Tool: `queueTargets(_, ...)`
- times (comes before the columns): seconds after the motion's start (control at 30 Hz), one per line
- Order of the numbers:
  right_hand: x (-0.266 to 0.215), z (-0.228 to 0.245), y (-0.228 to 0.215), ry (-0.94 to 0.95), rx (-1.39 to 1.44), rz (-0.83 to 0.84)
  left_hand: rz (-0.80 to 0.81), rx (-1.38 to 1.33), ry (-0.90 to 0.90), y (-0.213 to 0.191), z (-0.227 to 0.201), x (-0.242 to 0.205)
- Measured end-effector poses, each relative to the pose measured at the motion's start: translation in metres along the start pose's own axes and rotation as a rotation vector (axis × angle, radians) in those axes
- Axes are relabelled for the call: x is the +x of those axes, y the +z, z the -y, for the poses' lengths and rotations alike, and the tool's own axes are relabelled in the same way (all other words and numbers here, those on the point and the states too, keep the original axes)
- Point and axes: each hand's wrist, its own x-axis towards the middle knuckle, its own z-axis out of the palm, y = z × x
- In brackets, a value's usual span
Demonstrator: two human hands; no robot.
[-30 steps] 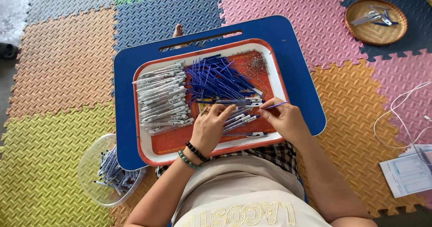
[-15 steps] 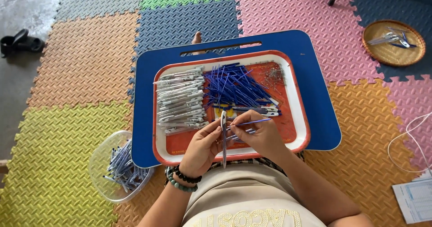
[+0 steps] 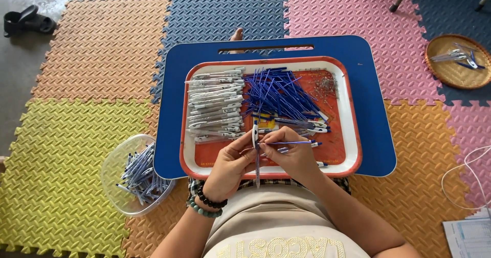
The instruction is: Assembling pens by inserting ink refills into pen barrels on a small tray.
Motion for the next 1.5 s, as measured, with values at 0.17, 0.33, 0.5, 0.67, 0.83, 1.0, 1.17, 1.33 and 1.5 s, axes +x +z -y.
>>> queueTargets(0.17, -0.003, -0.005, 0.0, -0.04, -0.021, -0.025, -0.025, 0.014, 0.02, 0.001, 0.006, -0.002)
queueTargets(0.33, -0.002, -0.001, -0.002, -0.063, -0.067, -0.022, -0.045, 0.053, 0.042, -0.004, 0.013, 0.002)
queueTargets(0.5, -0.002, 0.0, -0.003, -0.064, -0.093, -0.009, -0.067, 0.067, 0.071, 0.004, 0.011, 0.0)
queueTargets(0.67, -0.006, 0.006, 0.0, -0.178, -0.171, -0.012, -0.079, 0.185, 0.133, 0.009, 0.007, -0.005)
queueTargets(0.83, -0.005, 0.004, 0.001, -0.222, -0.189, -0.003, -0.069, 0.24, 0.177, -0.002, 0.013, -0.001)
queueTargets(1.0, -0.004, 0.004, 0.0, -0.281, -0.198, 0.009, -0.073, 0.168, 0.115, -0.007, 0.018, 0.003)
queueTargets(1.17, -0.003, 0.005, -0.004, -0.278, -0.199, -0.023, -0.033, 0.021, 0.056, 0.009, 0.002, -0.001)
queueTargets(1.33, -0.001, 0.014, -0.002, -0.354, -0.231, -0.007, -0.036, 0.032, 0.073, -0.002, 0.012, 0.005)
queueTargets(1.5, 0.0, 0.01, -0.004, -0.394, -0.264, 0.022, -0.062, 0.07, 0.088, -0.006, 0.02, 0.005)
